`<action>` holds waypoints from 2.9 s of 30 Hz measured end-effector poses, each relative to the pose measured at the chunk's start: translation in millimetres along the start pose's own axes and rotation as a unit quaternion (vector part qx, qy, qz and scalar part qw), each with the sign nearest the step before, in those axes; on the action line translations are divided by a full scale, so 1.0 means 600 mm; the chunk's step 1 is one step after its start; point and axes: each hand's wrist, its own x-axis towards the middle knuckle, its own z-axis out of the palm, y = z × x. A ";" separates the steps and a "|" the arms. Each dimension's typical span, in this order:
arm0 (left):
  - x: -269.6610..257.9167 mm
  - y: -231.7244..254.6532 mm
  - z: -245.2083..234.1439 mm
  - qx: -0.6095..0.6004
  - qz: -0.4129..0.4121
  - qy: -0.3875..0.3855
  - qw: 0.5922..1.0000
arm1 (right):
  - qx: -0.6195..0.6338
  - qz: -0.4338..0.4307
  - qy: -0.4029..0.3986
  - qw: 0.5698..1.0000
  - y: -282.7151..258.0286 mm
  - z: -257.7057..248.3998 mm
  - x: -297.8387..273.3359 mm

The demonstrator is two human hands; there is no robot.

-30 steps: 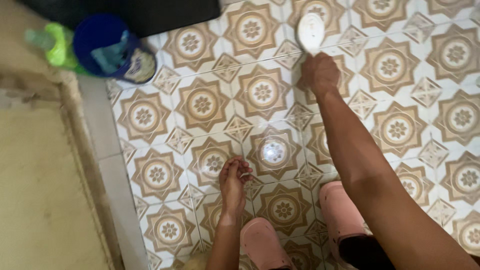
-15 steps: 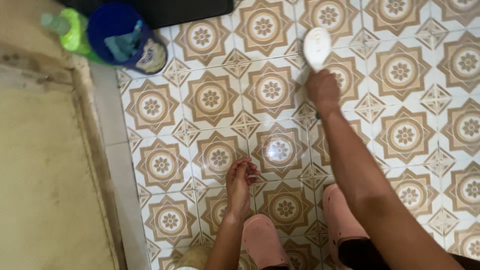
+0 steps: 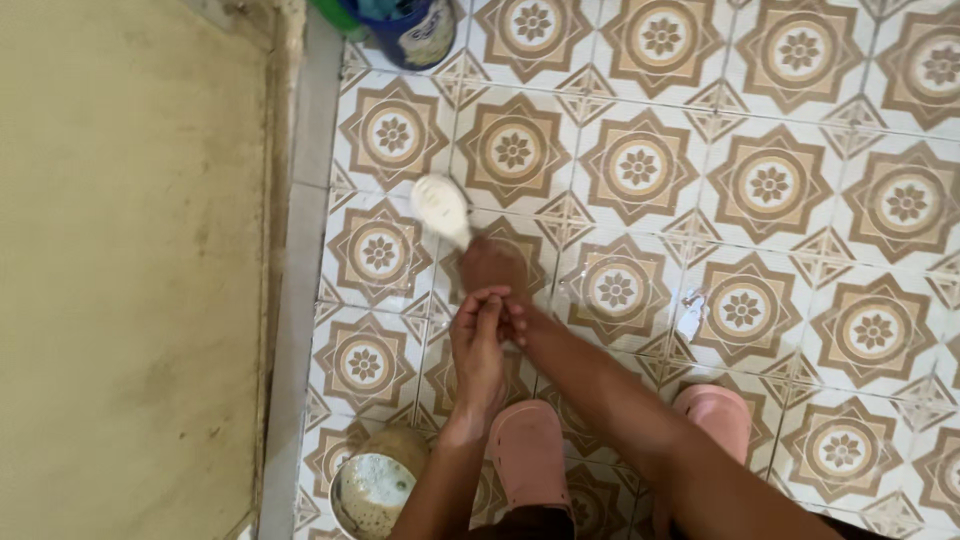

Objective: The person scrubs the tiled floor and a squat toilet using a handheld brush and water from a bucket, dipping the brush into a small container of cleaning solution.

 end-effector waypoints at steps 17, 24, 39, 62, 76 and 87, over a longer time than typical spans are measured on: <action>-0.033 0.047 -0.006 0.057 0.060 -0.012 0.996 | 0.013 -0.044 -0.062 0.997 -0.004 0.083 -0.139; -0.016 0.034 0.025 0.028 0.028 -0.063 0.997 | 0.063 0.150 0.061 0.985 0.197 -0.087 -0.117; 0.016 -0.047 0.063 0.054 -0.054 -0.138 0.987 | 0.022 0.454 0.214 0.865 0.709 -0.170 -0.287; -0.046 0.043 -0.008 0.001 0.077 -0.059 0.995 | -0.110 -0.134 -0.019 0.985 0.017 0.347 -0.222; -0.051 0.060 -0.025 0.043 0.085 0.006 0.995 | -0.067 -0.196 -0.060 0.977 -0.148 0.187 -0.087; -0.028 0.061 -0.017 0.069 0.044 0.017 0.997 | -0.073 0.038 0.007 0.997 0.004 -0.134 0.217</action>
